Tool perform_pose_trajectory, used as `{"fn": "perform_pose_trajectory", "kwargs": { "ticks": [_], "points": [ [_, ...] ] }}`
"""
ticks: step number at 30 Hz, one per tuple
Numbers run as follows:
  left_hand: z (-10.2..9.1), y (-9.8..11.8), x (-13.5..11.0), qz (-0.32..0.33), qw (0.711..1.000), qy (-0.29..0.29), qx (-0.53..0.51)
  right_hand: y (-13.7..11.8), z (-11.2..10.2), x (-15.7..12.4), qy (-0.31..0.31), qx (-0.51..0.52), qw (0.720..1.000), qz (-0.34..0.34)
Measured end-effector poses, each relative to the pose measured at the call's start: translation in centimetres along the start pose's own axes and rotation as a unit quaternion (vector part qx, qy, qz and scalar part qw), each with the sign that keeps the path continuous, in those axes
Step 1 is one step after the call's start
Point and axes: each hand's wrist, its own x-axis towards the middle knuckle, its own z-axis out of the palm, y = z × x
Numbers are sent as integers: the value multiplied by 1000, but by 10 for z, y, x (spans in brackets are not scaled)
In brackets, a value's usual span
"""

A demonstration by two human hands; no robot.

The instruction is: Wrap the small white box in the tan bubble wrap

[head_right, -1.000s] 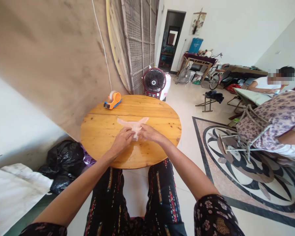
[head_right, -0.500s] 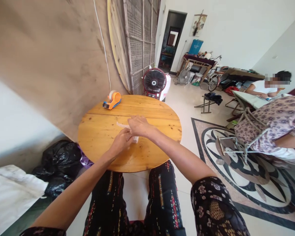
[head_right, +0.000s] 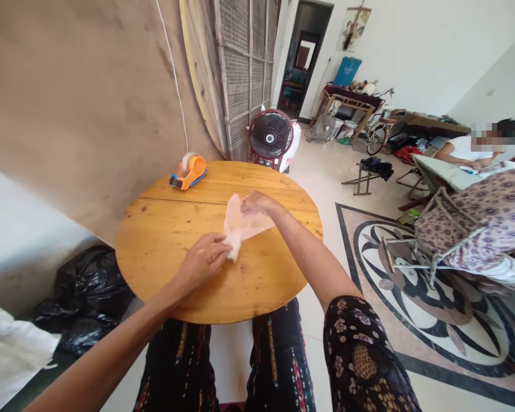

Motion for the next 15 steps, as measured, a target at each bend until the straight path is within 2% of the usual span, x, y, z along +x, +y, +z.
{"fn": "perform_pose_trajectory", "kwargs": {
  "ticks": [2, 5, 8, 12, 15],
  "points": [
    [-1, 1, -1, 5, 1000, 6, 4, 11, 0, 11, -7, 27, 999, 18],
    [-3, 0, 2, 12, 1000, -2, 12, 19, 0, 25, -24, 9, 998, 52],
    [-6, -6, 10, 43, 999, -12, 9, 27, -2, 35, -54, 10, 998, 25],
    [-12, -12, 25, 62, 995, -71, -17, 40, -5, 43, -98, 67, 992, -29],
    [-20, -13, 39, 61, 988, -139, -31, 46, -8, 44, -113, 93, 989, -29]
  ]
}}
